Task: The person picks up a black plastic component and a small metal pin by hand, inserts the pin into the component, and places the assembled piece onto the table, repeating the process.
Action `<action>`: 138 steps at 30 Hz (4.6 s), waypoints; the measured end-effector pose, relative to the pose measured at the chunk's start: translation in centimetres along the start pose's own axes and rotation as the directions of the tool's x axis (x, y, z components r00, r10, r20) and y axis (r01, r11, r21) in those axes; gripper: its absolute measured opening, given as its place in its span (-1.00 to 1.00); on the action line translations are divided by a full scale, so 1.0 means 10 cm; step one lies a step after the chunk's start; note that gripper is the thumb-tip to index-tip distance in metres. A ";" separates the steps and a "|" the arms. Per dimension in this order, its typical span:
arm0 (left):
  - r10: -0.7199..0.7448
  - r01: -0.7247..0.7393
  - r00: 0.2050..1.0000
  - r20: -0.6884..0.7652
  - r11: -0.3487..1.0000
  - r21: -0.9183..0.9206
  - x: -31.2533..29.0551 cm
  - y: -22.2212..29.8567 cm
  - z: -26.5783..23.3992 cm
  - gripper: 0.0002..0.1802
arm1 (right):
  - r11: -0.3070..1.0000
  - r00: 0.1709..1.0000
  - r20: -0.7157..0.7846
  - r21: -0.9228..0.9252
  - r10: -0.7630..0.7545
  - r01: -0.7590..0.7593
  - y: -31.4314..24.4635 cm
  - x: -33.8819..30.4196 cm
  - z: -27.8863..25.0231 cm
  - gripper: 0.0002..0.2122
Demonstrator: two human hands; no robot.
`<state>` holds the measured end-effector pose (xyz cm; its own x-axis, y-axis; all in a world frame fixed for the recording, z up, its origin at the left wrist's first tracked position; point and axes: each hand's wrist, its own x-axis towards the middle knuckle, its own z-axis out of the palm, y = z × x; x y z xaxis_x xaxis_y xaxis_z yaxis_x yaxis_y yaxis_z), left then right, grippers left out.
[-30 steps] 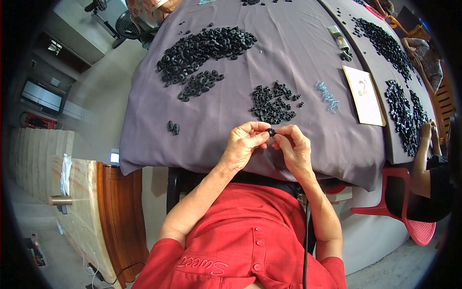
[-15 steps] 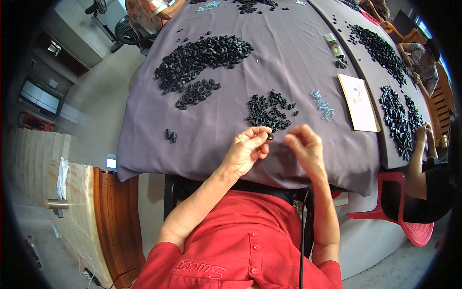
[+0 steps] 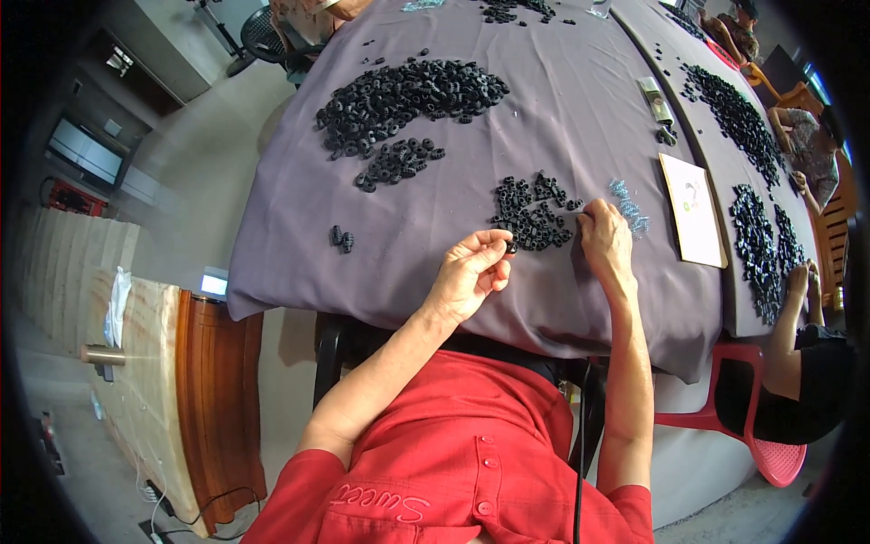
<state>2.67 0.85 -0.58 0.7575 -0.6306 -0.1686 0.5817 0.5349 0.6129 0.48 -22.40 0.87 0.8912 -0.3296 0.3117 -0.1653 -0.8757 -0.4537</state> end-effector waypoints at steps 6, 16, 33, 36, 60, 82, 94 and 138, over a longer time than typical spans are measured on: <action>0.013 -0.013 1.000 -0.012 1.000 -0.006 -0.01 -0.01 0.01 -0.83 | 0.768 0.991 0.097 0.627 0.092 -0.133 -0.41 -0.33 -0.19 -0.91; 0.044 -0.038 0.997 -0.069 0.996 0.075 -0.02 -0.02 0.07 -0.85 | 0.321 0.925 0.377 0.873 0.035 -0.368 -0.70 -0.68 -0.09 -0.89; 0.087 -0.057 0.991 -0.103 0.962 0.265 -0.03 -0.08 0.14 -0.81 | 0.526 0.964 0.262 0.813 0.053 -0.250 -0.83 -0.71 -0.02 -0.88; 0.072 -0.041 0.991 -0.117 0.967 0.251 -0.04 -0.08 0.14 -0.80 | 0.520 0.965 0.256 0.819 0.048 -0.243 -0.82 -0.71 -0.02 -0.89; 0.175 -0.095 0.976 -0.131 0.880 0.465 -0.07 -0.14 0.17 -0.77 | 0.360 0.944 0.324 0.875 0.066 -0.325 -0.73 -0.73 0.11 -0.93; 0.087 -0.058 0.991 -0.097 0.962 0.266 -0.09 0.02 0.15 -0.67 | 0.653 0.978 0.193 0.752 -0.084 -0.092 -0.75 -0.76 0.06 -0.74; -0.157 0.155 0.987 0.018 0.983 0.099 -0.09 0.04 0.20 -0.60 | 0.574 0.970 0.028 0.810 -0.241 0.119 -0.68 -0.71 0.08 -0.69; 0.751 0.035 0.567 0.339 -0.434 0.900 -0.60 1.21 -0.80 -0.85 | 0.928 0.935 -0.208 0.305 0.286 -0.216 0.33 -0.38 -0.43 -0.90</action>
<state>7.54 15.61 1.66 0.7655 -0.1466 0.6265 -0.4922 -0.7606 0.4234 -5.23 -25.51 1.75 0.6981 -0.6325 0.3354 -0.2171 -0.6335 -0.7427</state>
